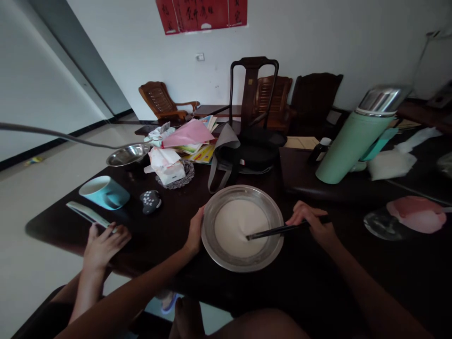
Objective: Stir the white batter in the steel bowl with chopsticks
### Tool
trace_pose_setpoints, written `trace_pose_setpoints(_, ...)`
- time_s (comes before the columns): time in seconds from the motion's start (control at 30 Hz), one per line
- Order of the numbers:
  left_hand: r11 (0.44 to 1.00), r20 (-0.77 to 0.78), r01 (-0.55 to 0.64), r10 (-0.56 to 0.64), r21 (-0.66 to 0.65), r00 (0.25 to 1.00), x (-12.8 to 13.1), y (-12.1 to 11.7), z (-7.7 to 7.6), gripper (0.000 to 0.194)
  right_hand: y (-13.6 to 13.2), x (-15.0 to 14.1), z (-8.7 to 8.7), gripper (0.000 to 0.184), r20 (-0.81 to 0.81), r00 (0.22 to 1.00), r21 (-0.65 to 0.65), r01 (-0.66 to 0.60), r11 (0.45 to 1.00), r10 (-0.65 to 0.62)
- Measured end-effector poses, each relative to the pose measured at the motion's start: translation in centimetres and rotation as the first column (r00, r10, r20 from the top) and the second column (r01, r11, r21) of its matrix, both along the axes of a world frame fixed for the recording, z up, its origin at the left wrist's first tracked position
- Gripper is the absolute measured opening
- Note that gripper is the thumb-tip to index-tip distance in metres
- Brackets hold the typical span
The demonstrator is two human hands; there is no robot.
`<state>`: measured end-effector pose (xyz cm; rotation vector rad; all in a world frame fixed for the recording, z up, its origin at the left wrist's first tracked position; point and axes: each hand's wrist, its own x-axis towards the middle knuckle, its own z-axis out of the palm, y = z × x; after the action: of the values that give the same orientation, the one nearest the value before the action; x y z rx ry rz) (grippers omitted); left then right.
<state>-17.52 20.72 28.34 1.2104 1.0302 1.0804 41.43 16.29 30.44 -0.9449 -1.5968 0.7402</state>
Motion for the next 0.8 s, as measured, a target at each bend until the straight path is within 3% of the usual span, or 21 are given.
trace_pose_setpoints(0.13, 0.980, -0.112, -0.200, 0.199, 0.002, 0.974, -0.3, 0.0, -0.7, 0.049, -0.1, -0.4, 0.3, 0.019, 0.130, 0.991, -0.019, 0.009, 1.000, -0.007)
trace_pose_setpoints(0.23, 0.911, -0.149, -0.412, 0.412, 0.032, 0.899, -1.6, -0.4, -2.3, 0.038, -0.1, 0.0, 0.5, 0.031, 0.064, 0.991, 0.015, 0.117, 0.993, -0.118)
trace_pose_setpoints(0.3, 0.881, -0.159, -0.473, 0.470, 0.019, 0.868, -2.3, -0.5, -3.0, 0.034, -0.2, 0.2, 0.4, 0.039, -0.027, 0.996, 0.026, 0.086, 0.996, -0.086)
trace_pose_setpoints(0.37, 0.883, -0.153, -0.469, 0.464, 0.003, 0.873, -2.7, -0.4, -3.4, 0.033, -0.2, 0.1, 0.4, 0.040, -0.017, 1.000, 0.031, 0.002, 1.000, -0.002)
trace_pose_setpoints(0.43, 0.900, -0.142, -0.436, 0.431, -0.003, 0.891, -2.6, 0.0, -3.4, 0.039, -0.3, -0.1, 0.3, 0.028, 0.115, 0.992, 0.008, -0.052, 0.999, 0.051)
trace_pose_setpoints(0.5, 0.921, -0.139, -0.389, 0.385, -0.007, 0.913, -2.2, 0.4, -3.3, 0.051, -0.3, -0.2, 0.2, 0.019, 0.181, 0.983, 0.027, -0.024, 0.999, 0.019)
trace_pose_setpoints(0.6, 0.946, -0.149, -0.324, 0.320, -0.003, 0.936, -1.6, 0.6, -3.1, 0.061, -0.2, 0.2, 0.1, 0.029, 0.061, 0.994, 0.080, 0.088, 0.993, -0.093)
trace_pose_setpoints(0.67, 0.954, -0.156, -0.301, 0.298, 0.005, 0.942, -1.5, 0.6, -3.0, 0.062, -0.1, 0.4, 0.0, 0.039, -0.033, 0.995, 0.065, 0.094, 0.993, -0.092)
trace_pose_setpoints(0.8, 0.928, -0.180, -0.373, 0.370, 0.015, 0.912, -1.9, 0.1, -3.0, 0.051, 0.1, 0.3, -0.1, 0.029, 0.088, 0.996, -0.011, -0.009, 1.000, 0.010)
